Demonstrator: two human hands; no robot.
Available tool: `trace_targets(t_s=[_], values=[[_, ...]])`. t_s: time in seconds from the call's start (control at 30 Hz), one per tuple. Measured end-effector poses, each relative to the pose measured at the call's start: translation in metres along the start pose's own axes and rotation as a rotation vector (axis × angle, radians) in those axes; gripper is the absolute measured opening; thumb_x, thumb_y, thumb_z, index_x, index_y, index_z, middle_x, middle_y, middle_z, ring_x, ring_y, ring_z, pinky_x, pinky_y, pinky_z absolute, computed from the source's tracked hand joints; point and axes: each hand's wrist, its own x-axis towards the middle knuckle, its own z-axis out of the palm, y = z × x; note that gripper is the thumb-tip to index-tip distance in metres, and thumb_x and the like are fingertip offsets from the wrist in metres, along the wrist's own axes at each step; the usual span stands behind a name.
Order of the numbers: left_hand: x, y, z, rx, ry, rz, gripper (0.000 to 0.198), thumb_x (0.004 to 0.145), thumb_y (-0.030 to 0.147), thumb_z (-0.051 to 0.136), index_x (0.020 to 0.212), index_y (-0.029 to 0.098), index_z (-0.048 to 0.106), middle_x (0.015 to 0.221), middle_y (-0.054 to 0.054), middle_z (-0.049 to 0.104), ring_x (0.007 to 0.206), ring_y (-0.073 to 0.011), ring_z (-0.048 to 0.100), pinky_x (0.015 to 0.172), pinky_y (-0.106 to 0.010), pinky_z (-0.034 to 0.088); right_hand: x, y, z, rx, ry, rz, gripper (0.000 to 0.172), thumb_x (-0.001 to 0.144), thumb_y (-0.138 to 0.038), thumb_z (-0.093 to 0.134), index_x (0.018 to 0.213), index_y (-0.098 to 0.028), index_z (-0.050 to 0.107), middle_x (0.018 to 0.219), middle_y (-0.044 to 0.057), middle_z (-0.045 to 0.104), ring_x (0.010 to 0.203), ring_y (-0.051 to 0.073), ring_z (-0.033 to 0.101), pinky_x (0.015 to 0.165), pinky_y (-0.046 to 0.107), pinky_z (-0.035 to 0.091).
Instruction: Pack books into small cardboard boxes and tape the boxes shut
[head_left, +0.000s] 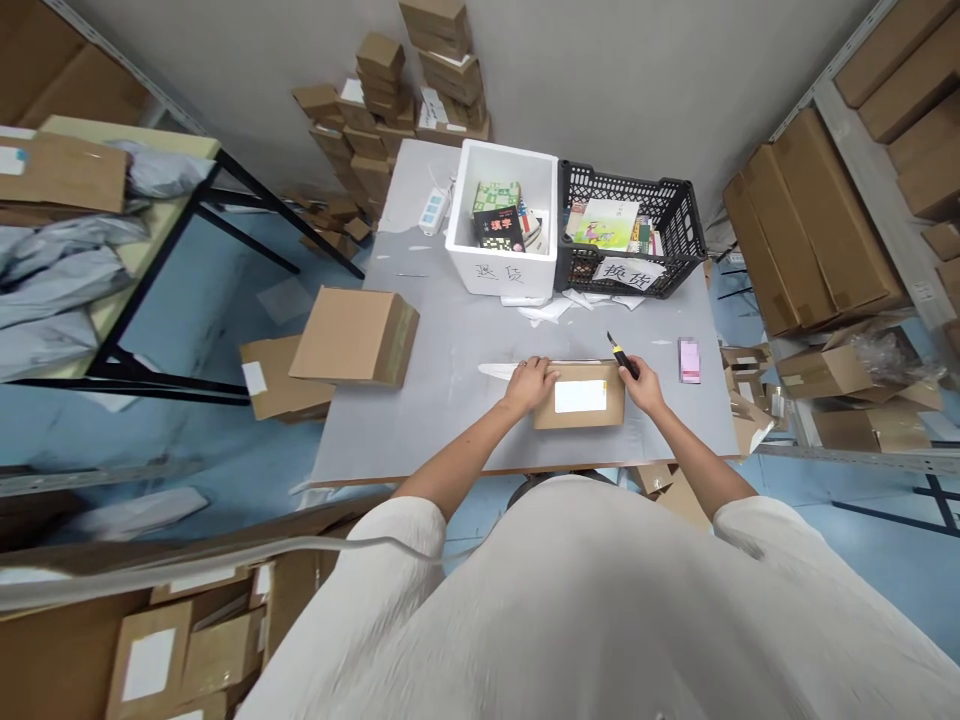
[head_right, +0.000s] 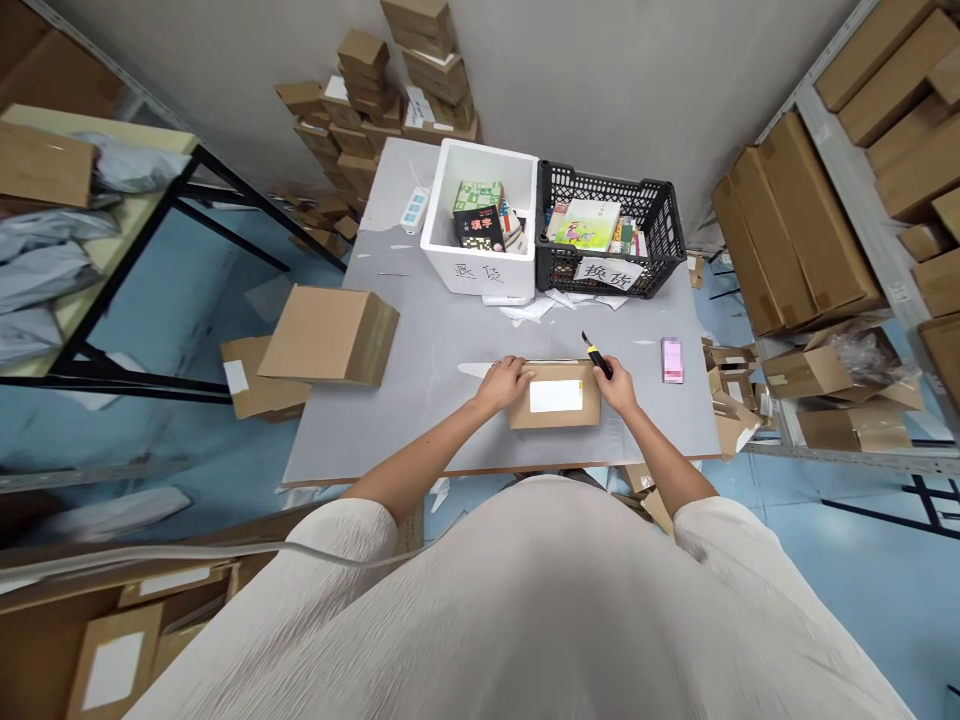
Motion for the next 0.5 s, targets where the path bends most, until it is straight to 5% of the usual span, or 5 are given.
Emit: trace_targets(t_s=[0.17, 0.37, 0.5], values=[[0.002, 0.000, 0.003, 0.004, 0.045, 0.004, 0.070, 0.108, 0.029, 0.054, 0.176, 0.015, 0.043, 0.182, -0.024, 0.043, 0.156, -0.0428, 0.057, 0.127, -0.055, 0.049, 0.005, 0.012, 0.009, -0.002, -0.031, -0.012, 0.061, 0.102, -0.071, 0.059, 0.142, -0.025, 0.068, 0.149, 0.016, 0.076, 0.134, 0.036, 0.073, 0.120, 0.054, 0.057], [-0.012, 0.006, -0.009, 0.072, -0.126, -0.005, 0.093, 0.097, 0.063, 0.077, 0.175, 0.025, 0.043, 0.186, -0.021, 0.036, 0.147, -0.0466, 0.063, 0.123, -0.057, 0.052, 0.001, 0.028, 0.010, -0.035, -0.041, -0.008, 0.063, 0.103, -0.071, 0.055, 0.142, -0.024, 0.071, 0.146, 0.018, 0.077, 0.127, 0.037, 0.076, 0.115, 0.058, 0.061], [-0.023, 0.009, -0.008, 0.113, -0.233, 0.002, 0.112, 0.091, 0.061, 0.087, 0.181, 0.029, 0.030, 0.192, -0.021, 0.023, 0.142, -0.0454, 0.067, 0.116, -0.053, 0.057, -0.008, 0.027, 0.009, -0.090, -0.079, 0.003, 0.058, 0.105, -0.063, 0.052, 0.142, -0.021, 0.070, 0.147, 0.019, 0.076, 0.126, 0.037, 0.076, 0.113, 0.057, 0.062]])
